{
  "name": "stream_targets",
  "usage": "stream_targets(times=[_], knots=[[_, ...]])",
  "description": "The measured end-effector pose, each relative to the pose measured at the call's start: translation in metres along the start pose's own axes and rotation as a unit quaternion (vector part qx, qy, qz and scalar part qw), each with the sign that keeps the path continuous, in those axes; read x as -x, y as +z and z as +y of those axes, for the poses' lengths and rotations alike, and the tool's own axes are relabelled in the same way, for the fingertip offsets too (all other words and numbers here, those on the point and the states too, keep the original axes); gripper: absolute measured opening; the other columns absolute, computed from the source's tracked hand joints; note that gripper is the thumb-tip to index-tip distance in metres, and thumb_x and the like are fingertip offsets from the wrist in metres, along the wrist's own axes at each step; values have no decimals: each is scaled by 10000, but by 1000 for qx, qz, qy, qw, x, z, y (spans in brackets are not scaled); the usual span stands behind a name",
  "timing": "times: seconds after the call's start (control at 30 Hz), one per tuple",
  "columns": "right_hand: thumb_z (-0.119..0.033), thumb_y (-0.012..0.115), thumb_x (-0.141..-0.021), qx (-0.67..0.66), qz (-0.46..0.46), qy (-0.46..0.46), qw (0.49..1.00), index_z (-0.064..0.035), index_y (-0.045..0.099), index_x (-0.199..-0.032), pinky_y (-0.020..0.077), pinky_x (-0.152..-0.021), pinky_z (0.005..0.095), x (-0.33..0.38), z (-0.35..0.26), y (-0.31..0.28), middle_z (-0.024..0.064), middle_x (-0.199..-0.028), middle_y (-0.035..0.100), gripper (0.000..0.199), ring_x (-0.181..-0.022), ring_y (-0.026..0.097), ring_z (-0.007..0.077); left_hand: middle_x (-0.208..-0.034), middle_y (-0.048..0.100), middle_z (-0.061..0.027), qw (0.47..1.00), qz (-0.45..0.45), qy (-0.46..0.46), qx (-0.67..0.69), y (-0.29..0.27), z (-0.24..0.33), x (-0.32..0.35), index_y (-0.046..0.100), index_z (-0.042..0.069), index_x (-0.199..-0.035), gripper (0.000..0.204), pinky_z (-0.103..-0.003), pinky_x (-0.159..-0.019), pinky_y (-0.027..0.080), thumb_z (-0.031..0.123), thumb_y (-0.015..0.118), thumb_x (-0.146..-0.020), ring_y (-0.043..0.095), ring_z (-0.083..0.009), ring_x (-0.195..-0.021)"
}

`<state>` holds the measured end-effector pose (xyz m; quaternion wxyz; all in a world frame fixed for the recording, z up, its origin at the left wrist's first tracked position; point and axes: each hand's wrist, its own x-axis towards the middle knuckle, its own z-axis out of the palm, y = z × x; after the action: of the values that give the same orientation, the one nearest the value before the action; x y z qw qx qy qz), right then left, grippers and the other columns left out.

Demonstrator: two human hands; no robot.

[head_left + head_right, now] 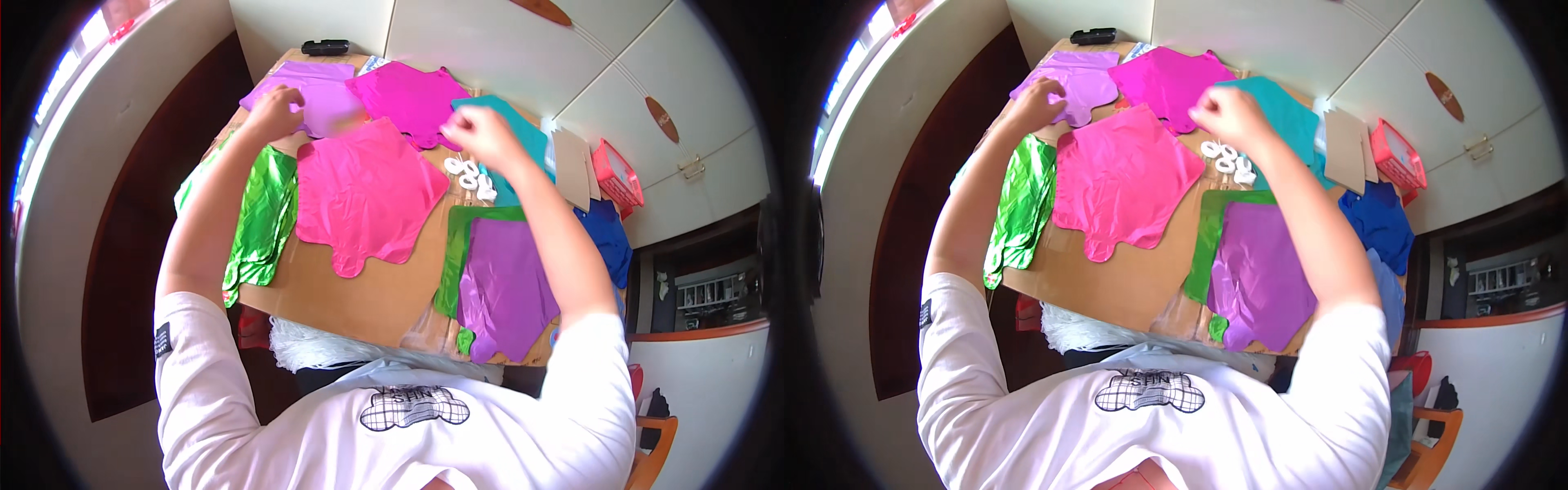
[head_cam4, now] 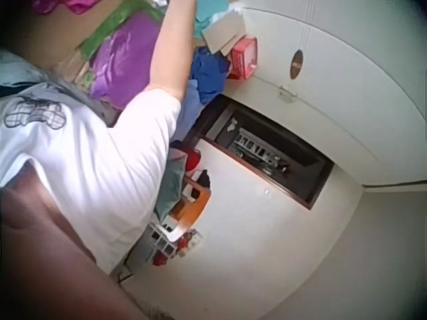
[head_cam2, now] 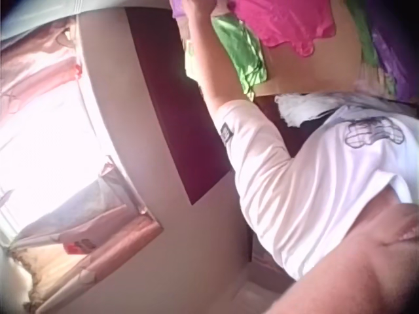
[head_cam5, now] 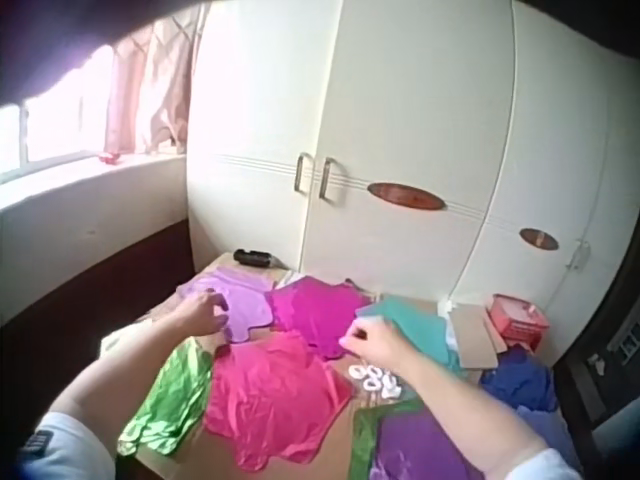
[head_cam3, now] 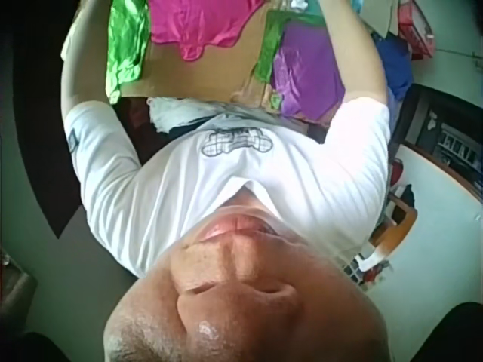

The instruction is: Folding colorful foil balloons and placing them into individual plastic packaging sleeves.

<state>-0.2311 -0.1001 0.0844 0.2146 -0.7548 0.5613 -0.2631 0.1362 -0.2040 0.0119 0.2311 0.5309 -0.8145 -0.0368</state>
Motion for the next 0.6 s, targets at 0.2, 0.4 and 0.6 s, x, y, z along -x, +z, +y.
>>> stream_targets(times=[0.2, 0.4, 0.6], knots=[[-366, 849, -671, 104, 66, 102, 987, -20, 666, -833, 504, -657, 320, -143, 64, 97, 93, -806, 674, 424, -707, 622, 170, -1008, 614, -138, 994, -23, 80, 69, 9, 58, -7, 658, 74, -952, 219, -413, -875, 465, 221, 639, -791, 596, -331, -979], [-417, 825, -692, 28, -40, 155, 987, -50, 682, -787, 488, -578, 332, -161, 64, 90, 74, -772, 663, 405, -630, 584, 149, -1012, 620, -145, 989, -17, 88, 113, 29, 75, -13, 665, 88, -992, 258, -414, -882, 468, 261, 639, -802, 596, -329, -989], [-431, 795, -717, 95, 40, 139, 985, -77, 694, -817, 506, -621, 348, -146, 63, 96, 87, -823, 691, 381, -709, 649, 189, -1013, 602, -127, 987, 3, 146, 65, 51, 85, -5, 658, 81, -1011, 289, -415, -883, 452, 289, 656, -810, 578, -321, -986]])
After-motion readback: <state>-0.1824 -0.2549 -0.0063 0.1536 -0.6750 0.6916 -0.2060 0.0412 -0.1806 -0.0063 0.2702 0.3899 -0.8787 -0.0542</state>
